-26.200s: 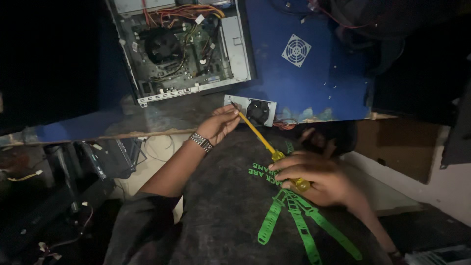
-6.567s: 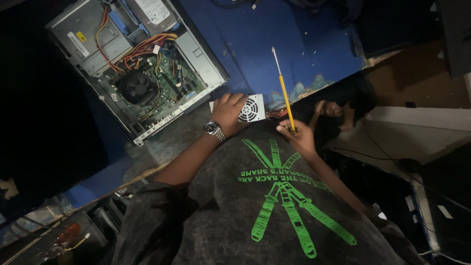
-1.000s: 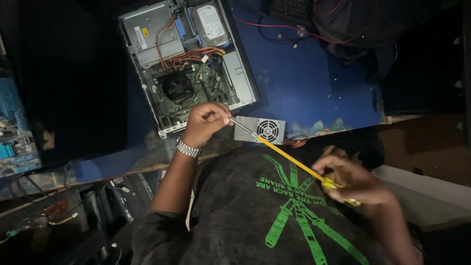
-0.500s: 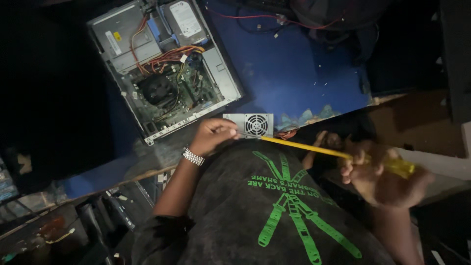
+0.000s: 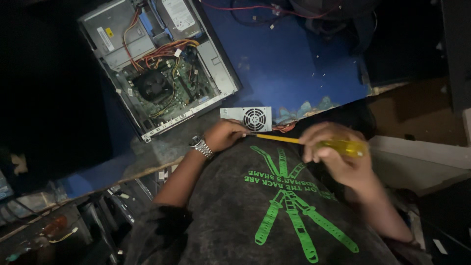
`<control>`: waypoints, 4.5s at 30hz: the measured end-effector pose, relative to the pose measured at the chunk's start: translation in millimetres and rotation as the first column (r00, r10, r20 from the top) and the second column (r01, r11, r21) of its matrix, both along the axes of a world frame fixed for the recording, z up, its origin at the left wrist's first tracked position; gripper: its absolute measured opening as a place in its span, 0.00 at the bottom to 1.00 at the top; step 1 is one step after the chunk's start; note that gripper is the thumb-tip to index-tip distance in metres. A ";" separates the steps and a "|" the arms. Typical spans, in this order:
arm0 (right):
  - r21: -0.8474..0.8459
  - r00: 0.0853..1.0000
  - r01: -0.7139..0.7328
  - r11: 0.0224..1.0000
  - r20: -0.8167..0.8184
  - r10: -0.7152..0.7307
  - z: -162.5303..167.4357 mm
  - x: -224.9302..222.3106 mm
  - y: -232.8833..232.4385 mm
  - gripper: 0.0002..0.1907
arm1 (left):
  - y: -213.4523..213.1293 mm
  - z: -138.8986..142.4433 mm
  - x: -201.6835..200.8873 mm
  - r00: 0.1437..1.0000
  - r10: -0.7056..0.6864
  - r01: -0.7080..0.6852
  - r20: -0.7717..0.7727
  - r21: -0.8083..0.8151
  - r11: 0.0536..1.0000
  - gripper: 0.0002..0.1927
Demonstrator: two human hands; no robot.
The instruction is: The person uses a yellow screwdriver to remove screws from a computer power supply unit, then lifts and sets it aside. They continue to unscrew components inside the open computer case, handling the power supply and internal parts.
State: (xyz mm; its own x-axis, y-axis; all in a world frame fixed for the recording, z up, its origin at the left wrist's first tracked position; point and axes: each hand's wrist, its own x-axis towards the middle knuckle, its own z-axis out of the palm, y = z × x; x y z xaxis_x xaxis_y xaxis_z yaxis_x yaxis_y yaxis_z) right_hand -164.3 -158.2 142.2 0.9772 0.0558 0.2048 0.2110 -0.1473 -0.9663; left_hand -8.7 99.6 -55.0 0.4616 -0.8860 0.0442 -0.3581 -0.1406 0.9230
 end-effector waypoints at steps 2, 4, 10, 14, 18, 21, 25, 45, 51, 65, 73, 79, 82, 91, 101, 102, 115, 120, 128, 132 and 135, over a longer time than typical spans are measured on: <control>-0.132 1.000 -0.008 0.991 -0.016 0.006 -3.6 11.1 8.7 0.09 | -0.2 -2.2 2.5 0.998 -0.052 0.052 0.046 0.007 0.999 0.08; -0.141 0.999 -0.033 0.989 -0.005 0.033 -4.9 16.9 15.3 0.09 | -0.7 -4.2 4.2 0.989 -0.093 0.090 0.118 0.028 0.996 0.08; -0.204 0.998 -0.063 0.977 0.007 0.065 -3.5 29.6 30.1 0.07 | -5.5 -2.6 10.3 0.916 -0.064 0.066 0.396 0.009 0.998 0.12; -0.220 0.999 -0.032 0.975 -0.034 0.025 2.6 32.3 38.9 0.08 | -7.6 3.1 14.8 0.873 -0.026 0.007 0.487 0.041 0.999 0.10; -0.302 0.997 -0.029 0.953 -0.073 0.007 8.6 33.3 44.0 0.08 | -9.5 4.3 16.9 0.898 -0.036 0.041 0.439 -0.002 0.999 0.10; -0.304 0.996 -0.028 0.952 -0.092 0.000 11.0 33.9 46.4 0.09 | -9.9 2.1 16.6 0.919 -0.064 0.054 0.389 0.036 0.998 0.09; -0.304 0.995 -0.039 0.952 -0.104 0.008 12.4 34.1 47.8 0.09 | -9.5 -1.2 15.2 0.898 -0.048 0.051 0.437 0.005 0.999 0.09; -0.490 1.000 -0.017 0.872 -0.012 0.012 14.6 46.2 53.7 0.13 | -8.6 12.9 9.5 0.957 -0.036 0.013 0.287 0.081 0.997 0.14; -0.720 0.982 0.167 0.673 0.183 -0.048 20.1 64.0 64.4 0.20 | -3.7 54.4 -2.9 0.988 -0.073 0.034 -0.136 -0.265 0.964 0.17; -0.856 0.982 -0.016 0.517 0.084 0.170 76.8 56.0 46.9 0.18 | -13.3 78.5 -5.8 0.998 0.002 0.003 0.067 -0.078 0.997 0.15; -0.948 0.980 0.144 0.283 0.176 0.093 73.5 66.9 52.4 0.27 | -19.1 77.4 -6.1 0.977 0.147 -0.108 0.152 -0.239 0.965 0.11; -0.857 0.935 0.008 0.516 0.189 0.299 75.8 65.3 56.4 0.19 | -12.3 76.4 -2.1 0.993 0.095 -0.073 0.074 -0.259 0.963 0.08; -0.676 0.938 -0.229 0.700 0.039 0.345 73.5 68.5 51.9 0.23 | -10.4 79.6 -2.2 0.993 0.099 -0.078 0.067 -0.264 0.961 0.07; -0.504 0.965 -0.104 0.858 0.159 0.210 37.2 61.1 43.3 0.16 | -6.7 44.5 17.3 0.975 0.008 -0.030 0.224 0.094 0.995 0.29; -0.445 0.793 -0.212 0.870 0.442 0.419 -16.0 92.6 42.8 0.14 | -19.7 -4.0 12.9 0.781 0.084 -0.294 0.619 0.245 0.924 0.34; -0.386 0.807 -0.297 0.873 0.387 0.446 -16.4 95.0 45.5 0.10 | -19.4 -4.1 12.6 0.779 0.086 -0.295 0.622 0.241 0.925 0.37; 0.070 0.913 0.015 0.997 0.405 -0.042 -42.0 82.5 63.2 0.17 | -24.6 -24.1 -0.2 0.636 0.190 -0.414 0.748 0.124 0.902 0.32; 0.008 0.901 -0.315 0.949 0.317 0.297 -4.7 77.6 54.4 0.18 | -27.3 -22.8 -1.2 0.663 0.211 -0.408 0.719 0.109 0.906 0.35; 0.370 0.454 -0.835 0.407 0.047 0.890 9.7 103.3 50.2 0.26 | -24.9 -21.5 -1.2 0.576 0.274 -0.419 0.770 -0.009 0.908 0.26; 0.305 0.960 -0.076 0.949 0.279 -0.013 -7.3 82.0 74.9 0.28 | -29.1 -20.8 -1.2 0.603 0.246 -0.431 0.759 0.051 0.901 0.23; 0.203 0.883 0.040 0.978 0.451 -0.130 -10.3 83.5 79.4 0.27 | -29.7 -18.0 -0.8 0.584 0.250 -0.436 0.772 0.039 0.899 0.25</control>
